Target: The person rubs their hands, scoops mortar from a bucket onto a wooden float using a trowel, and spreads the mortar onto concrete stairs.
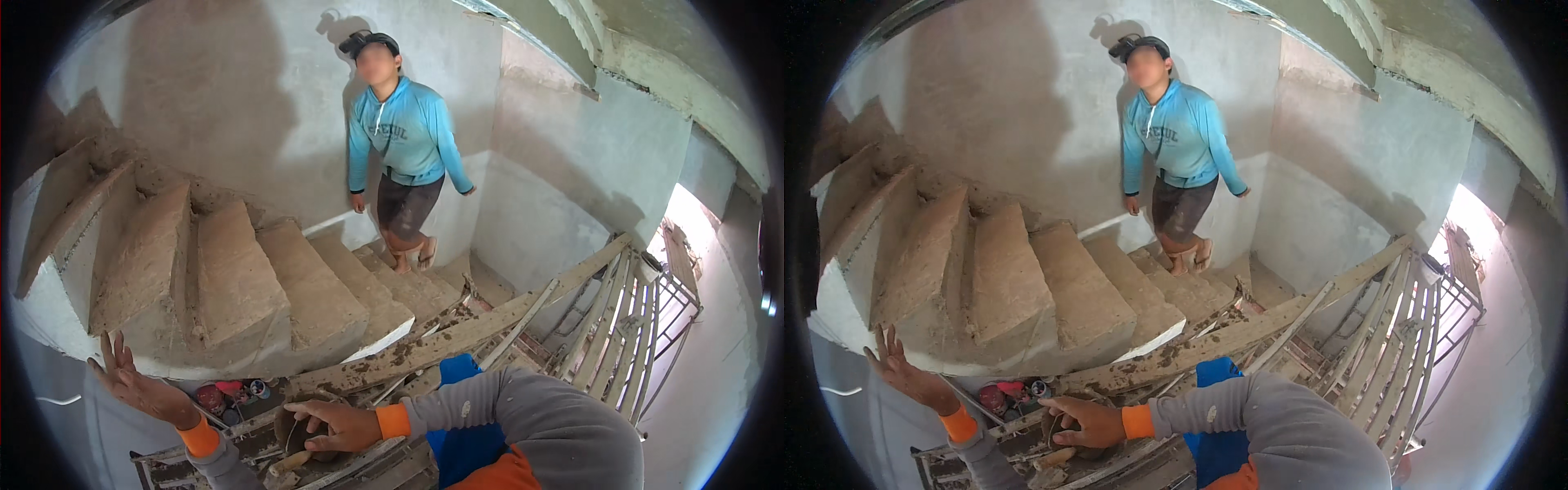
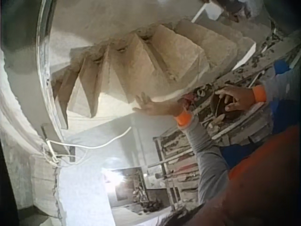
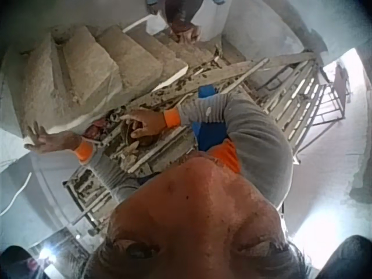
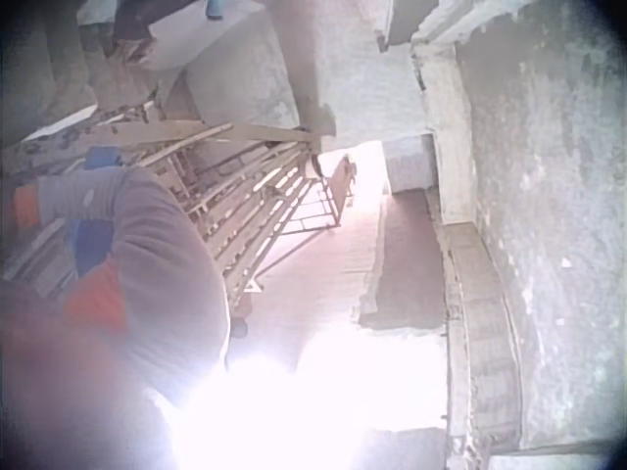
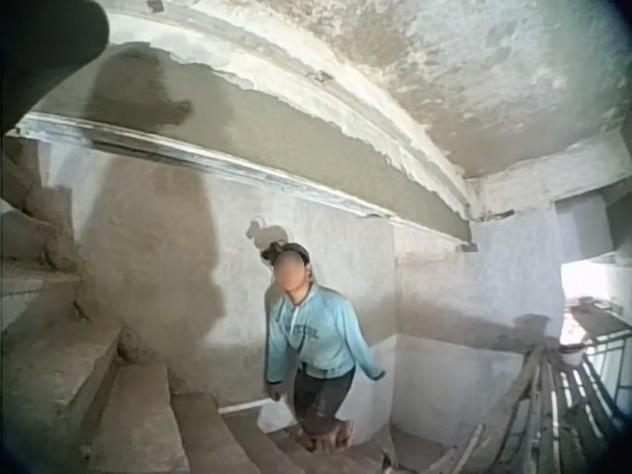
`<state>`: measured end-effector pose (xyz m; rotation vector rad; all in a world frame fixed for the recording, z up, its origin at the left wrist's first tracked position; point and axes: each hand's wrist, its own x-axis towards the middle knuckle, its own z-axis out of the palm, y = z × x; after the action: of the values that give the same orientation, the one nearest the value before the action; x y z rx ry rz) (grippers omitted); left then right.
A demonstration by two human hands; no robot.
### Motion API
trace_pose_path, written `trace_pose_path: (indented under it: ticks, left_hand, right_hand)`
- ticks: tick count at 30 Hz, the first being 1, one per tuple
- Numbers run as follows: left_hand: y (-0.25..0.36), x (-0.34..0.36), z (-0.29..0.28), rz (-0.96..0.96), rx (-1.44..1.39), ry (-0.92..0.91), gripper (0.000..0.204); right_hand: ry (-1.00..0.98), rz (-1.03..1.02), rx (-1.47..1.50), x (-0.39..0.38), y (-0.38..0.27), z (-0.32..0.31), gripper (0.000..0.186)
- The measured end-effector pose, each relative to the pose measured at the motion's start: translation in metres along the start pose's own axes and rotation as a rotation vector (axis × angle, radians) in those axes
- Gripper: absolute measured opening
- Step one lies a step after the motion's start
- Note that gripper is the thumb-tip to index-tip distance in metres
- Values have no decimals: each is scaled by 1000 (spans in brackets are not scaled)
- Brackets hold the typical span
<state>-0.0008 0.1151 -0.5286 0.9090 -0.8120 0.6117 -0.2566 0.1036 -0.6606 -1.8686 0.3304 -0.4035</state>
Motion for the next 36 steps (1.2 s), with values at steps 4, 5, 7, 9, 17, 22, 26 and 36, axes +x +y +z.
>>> trace_pose_path:
  ticks: [4,5,7,9,17,22,26,36]
  left_hand:
    - [1,1,-6,11,-41,-1,65]
    - [1,-2,-5,10,-66,-21,65]
    - [0,-11,-4,9,-96,-45,64]
    - [-3,-27,-3,115,-104,-206,63]
    - [-16,-62,4,287,-111,-548,61]
    - [-16,-76,0,166,-238,-666,61]
    - [-3,-89,9,250,-110,-1042,69]
    - [-8,-98,22,273,31,-1463,74]
  right_hand:
    - [67,-50,-66,6,3,-1,76]
    - [100,-66,-63,7,2,-4,73]
    - [157,-77,-64,11,1,-10,71]
    - [222,-85,-69,13,4,-16,69]
    - [304,69,289,13,10,-24,58]
    - [369,181,510,19,17,-40,63]
    - [380,260,721,19,20,-50,71]
    - [236,242,661,18,31,-49,82]
